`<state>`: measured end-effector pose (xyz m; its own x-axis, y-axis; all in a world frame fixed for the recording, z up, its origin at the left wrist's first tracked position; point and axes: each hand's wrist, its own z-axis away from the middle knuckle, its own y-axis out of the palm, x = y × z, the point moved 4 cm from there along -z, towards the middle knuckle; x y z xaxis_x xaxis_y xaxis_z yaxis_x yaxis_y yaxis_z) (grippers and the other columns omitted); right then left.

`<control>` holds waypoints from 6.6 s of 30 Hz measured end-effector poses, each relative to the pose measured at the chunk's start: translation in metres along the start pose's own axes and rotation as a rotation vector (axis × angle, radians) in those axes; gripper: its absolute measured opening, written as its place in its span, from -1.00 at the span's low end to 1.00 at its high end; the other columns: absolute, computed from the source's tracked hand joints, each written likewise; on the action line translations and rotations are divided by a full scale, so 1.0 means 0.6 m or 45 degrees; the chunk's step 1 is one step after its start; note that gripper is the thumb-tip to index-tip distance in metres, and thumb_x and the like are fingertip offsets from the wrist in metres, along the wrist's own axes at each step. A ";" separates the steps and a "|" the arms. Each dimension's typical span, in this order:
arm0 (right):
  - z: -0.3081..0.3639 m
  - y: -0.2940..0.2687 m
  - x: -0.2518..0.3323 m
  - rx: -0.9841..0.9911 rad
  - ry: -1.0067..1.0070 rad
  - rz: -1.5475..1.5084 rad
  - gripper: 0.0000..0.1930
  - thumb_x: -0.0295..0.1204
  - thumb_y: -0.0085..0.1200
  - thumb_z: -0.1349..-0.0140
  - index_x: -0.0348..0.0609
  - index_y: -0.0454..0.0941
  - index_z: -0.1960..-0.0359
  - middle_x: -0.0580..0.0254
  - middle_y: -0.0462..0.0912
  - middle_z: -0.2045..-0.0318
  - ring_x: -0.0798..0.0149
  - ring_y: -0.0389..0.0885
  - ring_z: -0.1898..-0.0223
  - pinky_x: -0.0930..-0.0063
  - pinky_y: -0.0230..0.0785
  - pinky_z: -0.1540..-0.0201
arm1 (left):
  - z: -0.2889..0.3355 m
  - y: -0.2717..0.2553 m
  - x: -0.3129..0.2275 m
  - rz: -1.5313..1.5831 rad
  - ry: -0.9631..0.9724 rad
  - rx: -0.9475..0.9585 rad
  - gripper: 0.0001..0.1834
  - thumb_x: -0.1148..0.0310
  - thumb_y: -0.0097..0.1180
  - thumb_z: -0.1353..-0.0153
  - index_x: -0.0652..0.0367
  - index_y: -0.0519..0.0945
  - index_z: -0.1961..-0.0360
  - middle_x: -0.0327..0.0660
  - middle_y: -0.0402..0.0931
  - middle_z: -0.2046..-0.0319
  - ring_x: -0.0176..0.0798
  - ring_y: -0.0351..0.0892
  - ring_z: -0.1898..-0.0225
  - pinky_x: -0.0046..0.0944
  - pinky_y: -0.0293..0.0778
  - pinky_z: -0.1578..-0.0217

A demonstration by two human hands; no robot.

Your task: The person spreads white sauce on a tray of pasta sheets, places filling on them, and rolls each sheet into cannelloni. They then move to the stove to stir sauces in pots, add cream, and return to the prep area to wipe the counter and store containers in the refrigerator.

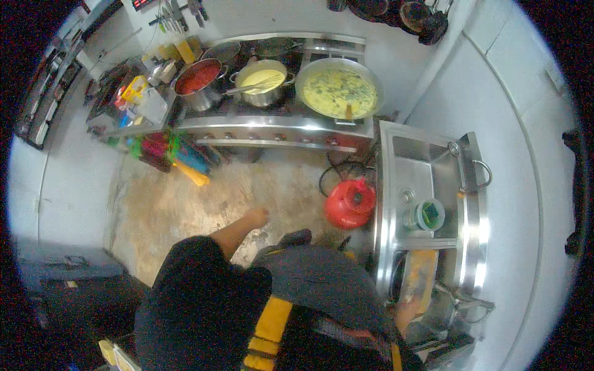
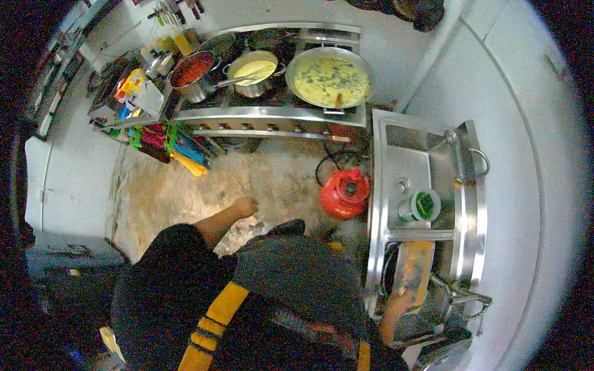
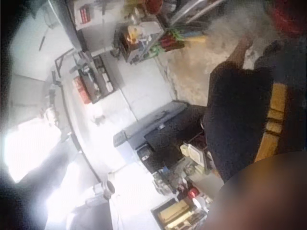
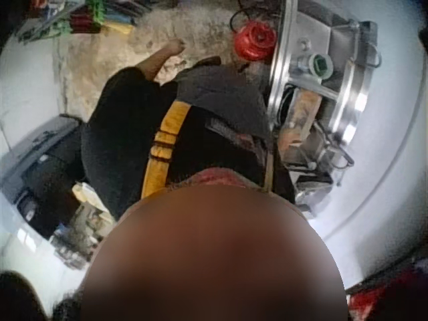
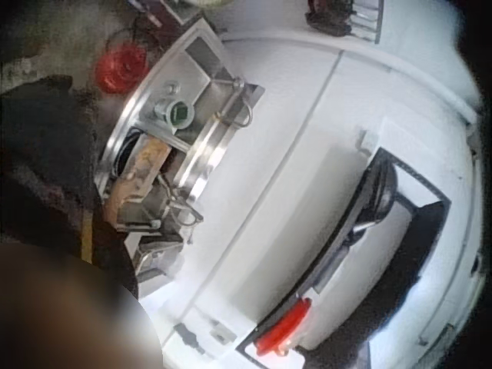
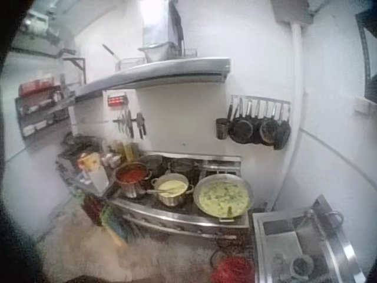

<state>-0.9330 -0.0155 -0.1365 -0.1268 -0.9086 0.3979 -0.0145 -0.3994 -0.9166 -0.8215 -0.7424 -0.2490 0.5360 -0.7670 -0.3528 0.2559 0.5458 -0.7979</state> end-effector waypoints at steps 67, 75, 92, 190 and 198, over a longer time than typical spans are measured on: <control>-0.525 0.204 1.230 0.716 -1.446 1.287 -0.77 -0.36 0.02 -0.23 -0.15 0.69 0.23 -0.03 0.68 0.24 -0.05 0.66 0.08 0.08 0.52 0.03 | 0.061 -0.155 0.573 0.057 -0.292 0.250 -0.59 0.42 0.23 -0.02 0.15 0.61 0.03 -0.06 0.61 0.02 0.09 0.54 -0.08 -0.01 0.49 -0.06; -0.562 0.345 1.253 0.602 -1.215 0.799 -0.71 -0.40 -0.11 -0.24 -0.29 0.65 0.24 -0.15 0.68 0.24 -0.13 0.67 0.17 0.03 0.53 0.06 | 0.042 -0.113 0.492 0.677 -0.767 0.306 -0.66 0.29 0.08 -0.26 0.21 0.62 0.00 -0.09 0.64 -0.01 -0.04 0.61 -0.03 -0.10 0.53 0.01; -0.714 0.197 1.263 0.540 -1.228 0.999 -0.76 -0.41 0.01 -0.15 -0.24 0.70 0.28 -0.12 0.70 0.21 -0.12 0.70 0.15 0.05 0.56 0.09 | 0.027 -0.024 0.583 0.714 -0.665 0.228 -0.55 0.00 0.11 -0.22 0.13 0.66 0.07 -0.05 0.67 0.13 0.00 0.63 0.00 -0.11 0.50 0.00; -0.257 0.430 1.712 0.358 -1.410 -0.213 -0.72 -0.42 0.31 0.05 -0.21 0.62 0.27 -0.05 0.65 0.25 -0.12 0.61 0.09 0.11 0.46 -0.04 | 0.060 -0.175 0.856 0.239 -0.403 -0.129 -0.63 0.17 0.06 -0.26 0.11 0.67 0.01 -0.01 0.57 -0.09 0.06 0.56 -0.08 -0.09 0.46 -0.12; -0.193 0.425 1.669 0.548 -1.545 -0.665 -0.84 -0.46 0.26 -0.01 -0.17 0.57 0.37 0.07 0.56 0.42 0.04 0.57 0.28 0.25 0.47 0.21 | 0.084 -0.171 1.050 0.159 -0.360 0.250 -0.69 0.22 0.12 -0.16 0.16 0.64 0.15 -0.09 0.63 0.21 -0.03 0.60 0.19 -0.03 0.53 0.18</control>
<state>-1.1786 -1.0128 0.0240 0.7331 -0.0920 0.6739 0.5387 -0.5264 -0.6578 -0.4697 -1.2647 -0.3645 0.7672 -0.5815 -0.2708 0.3091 0.7051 -0.6382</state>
